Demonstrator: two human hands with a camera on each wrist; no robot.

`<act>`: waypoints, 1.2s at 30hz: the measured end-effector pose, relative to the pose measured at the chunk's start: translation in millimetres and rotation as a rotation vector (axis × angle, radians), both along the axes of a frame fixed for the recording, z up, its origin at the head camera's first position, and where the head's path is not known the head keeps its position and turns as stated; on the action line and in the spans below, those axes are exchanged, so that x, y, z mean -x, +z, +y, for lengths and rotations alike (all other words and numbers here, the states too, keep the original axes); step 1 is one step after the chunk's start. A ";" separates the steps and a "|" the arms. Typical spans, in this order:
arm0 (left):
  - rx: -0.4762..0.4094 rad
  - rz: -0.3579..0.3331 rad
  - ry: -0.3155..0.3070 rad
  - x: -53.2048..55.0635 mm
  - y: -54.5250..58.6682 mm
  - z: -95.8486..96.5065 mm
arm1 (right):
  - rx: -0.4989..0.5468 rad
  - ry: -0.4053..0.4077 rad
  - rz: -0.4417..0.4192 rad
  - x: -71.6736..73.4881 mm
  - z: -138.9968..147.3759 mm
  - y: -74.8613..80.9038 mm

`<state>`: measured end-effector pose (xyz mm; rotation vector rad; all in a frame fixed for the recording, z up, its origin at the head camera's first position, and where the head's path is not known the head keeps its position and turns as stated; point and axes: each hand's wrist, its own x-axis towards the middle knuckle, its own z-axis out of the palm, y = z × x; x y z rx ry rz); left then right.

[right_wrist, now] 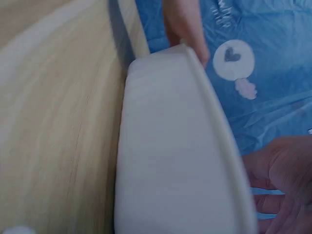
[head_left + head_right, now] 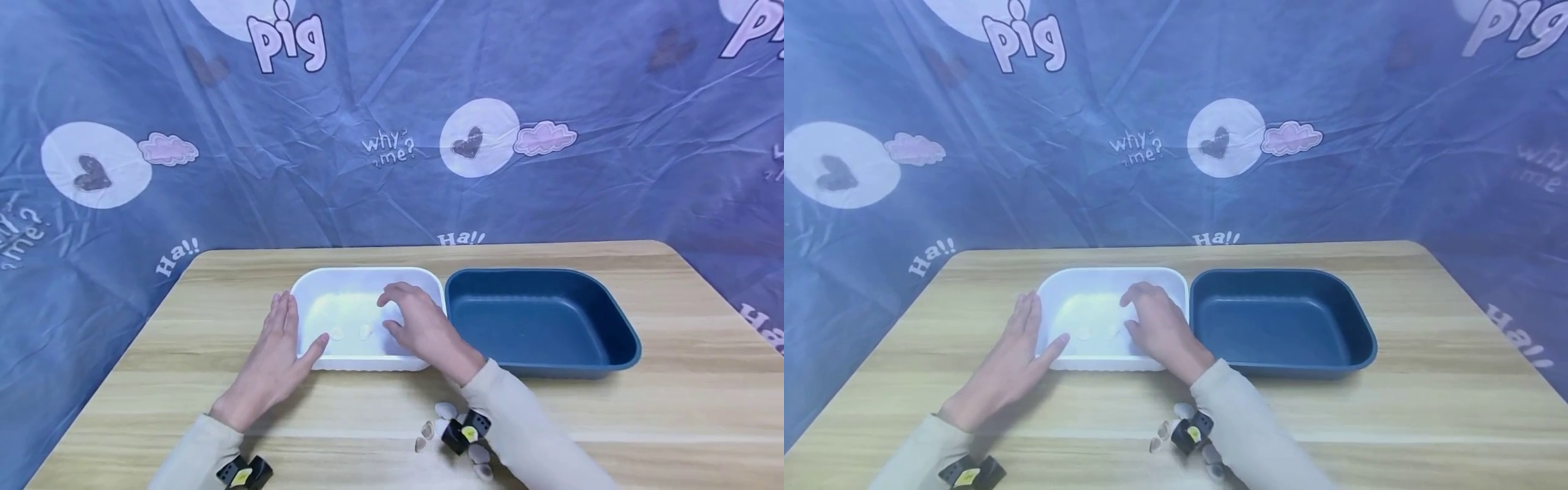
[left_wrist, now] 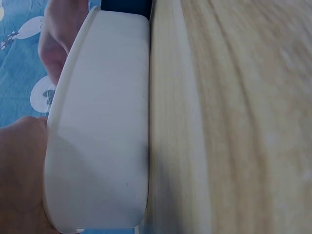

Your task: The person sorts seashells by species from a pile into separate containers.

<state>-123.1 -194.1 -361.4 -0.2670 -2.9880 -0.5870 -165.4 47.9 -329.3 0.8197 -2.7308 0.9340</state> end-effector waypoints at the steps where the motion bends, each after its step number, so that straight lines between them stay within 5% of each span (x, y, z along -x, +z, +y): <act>1: 0.000 0.001 0.000 -0.1 0.0 -0.1 | 0.018 0.018 0.014 -2.8 4.0 1.0; 10: 0.008 -0.003 -0.003 -0.3 -0.7 0.2 | 0.156 0.150 0.133 -34.1 39.2 1.2; 17: 0.008 0.000 -0.002 0.8 -0.9 0.2 | 0.211 0.150 0.202 -60.6 64.0 -9.8; 28: 0.001 -0.022 0.002 -0.1 0.3 0.5 | 0.161 0.208 0.169 -86.4 93.9 -19.3; 36: -0.004 -0.020 0.000 0.1 2.9 1.1 | 0.076 0.234 0.045 -94.6 107.7 -27.0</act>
